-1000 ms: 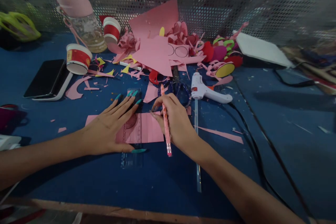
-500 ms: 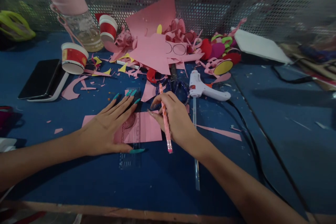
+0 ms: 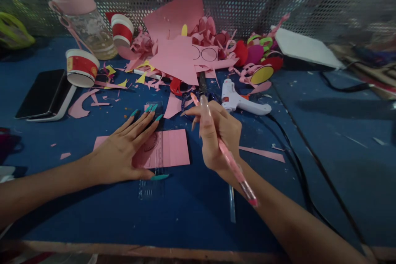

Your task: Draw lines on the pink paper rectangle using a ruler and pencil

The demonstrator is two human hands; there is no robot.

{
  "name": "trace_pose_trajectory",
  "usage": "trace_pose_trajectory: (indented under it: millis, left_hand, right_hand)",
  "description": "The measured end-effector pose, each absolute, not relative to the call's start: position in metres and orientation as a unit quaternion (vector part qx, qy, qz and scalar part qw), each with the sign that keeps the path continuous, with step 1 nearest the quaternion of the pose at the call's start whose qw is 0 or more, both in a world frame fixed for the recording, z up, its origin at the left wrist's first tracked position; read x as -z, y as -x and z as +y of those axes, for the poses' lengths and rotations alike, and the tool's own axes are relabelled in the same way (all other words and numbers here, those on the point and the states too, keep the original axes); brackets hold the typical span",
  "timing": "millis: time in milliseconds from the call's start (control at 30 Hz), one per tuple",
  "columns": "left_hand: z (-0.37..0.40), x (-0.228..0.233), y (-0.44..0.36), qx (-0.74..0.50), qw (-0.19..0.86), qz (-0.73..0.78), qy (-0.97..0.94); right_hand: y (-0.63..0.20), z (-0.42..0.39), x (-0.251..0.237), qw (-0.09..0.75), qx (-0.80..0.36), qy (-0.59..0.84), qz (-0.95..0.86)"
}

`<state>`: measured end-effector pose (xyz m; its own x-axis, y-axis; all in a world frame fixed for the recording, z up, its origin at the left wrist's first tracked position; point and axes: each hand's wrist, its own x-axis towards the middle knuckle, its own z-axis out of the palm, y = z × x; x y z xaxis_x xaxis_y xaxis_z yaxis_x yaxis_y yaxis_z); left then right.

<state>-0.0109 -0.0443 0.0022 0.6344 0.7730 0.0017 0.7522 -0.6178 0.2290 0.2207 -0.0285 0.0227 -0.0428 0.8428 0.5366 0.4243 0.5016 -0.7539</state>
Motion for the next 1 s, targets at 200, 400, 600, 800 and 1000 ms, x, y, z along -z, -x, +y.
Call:
trace_pose_trajectory:
  millis: [200,400,600,800,1000]
  left_hand:
    - [-0.045,-0.003,0.011,-0.046,0.106,0.426,-0.897]
    - [-0.044,-0.001,0.011,-0.051,0.106,0.424,-0.898]
    - [-0.045,0.003,0.012,-0.085,0.089,0.418,-0.9]
    - [-0.046,0.002,0.012,-0.089,0.078,0.412,-0.904]
    - [-0.047,0.001,0.012,-0.089,0.078,0.412,-0.904]
  right_hand:
    - [-0.223,-0.026,-0.016,0.545,-0.197,0.459,-0.674]
    - [-0.221,-0.027,-0.016,0.529,-0.255,0.468,-0.66]
    - [-0.211,-0.023,-0.029,0.579,-0.387,0.478,-0.534]
    - [-0.212,-0.018,-0.028,0.543,-0.465,0.449,-0.536]
    - [-0.212,-0.022,-0.019,0.521,-0.429,0.463,-0.575]
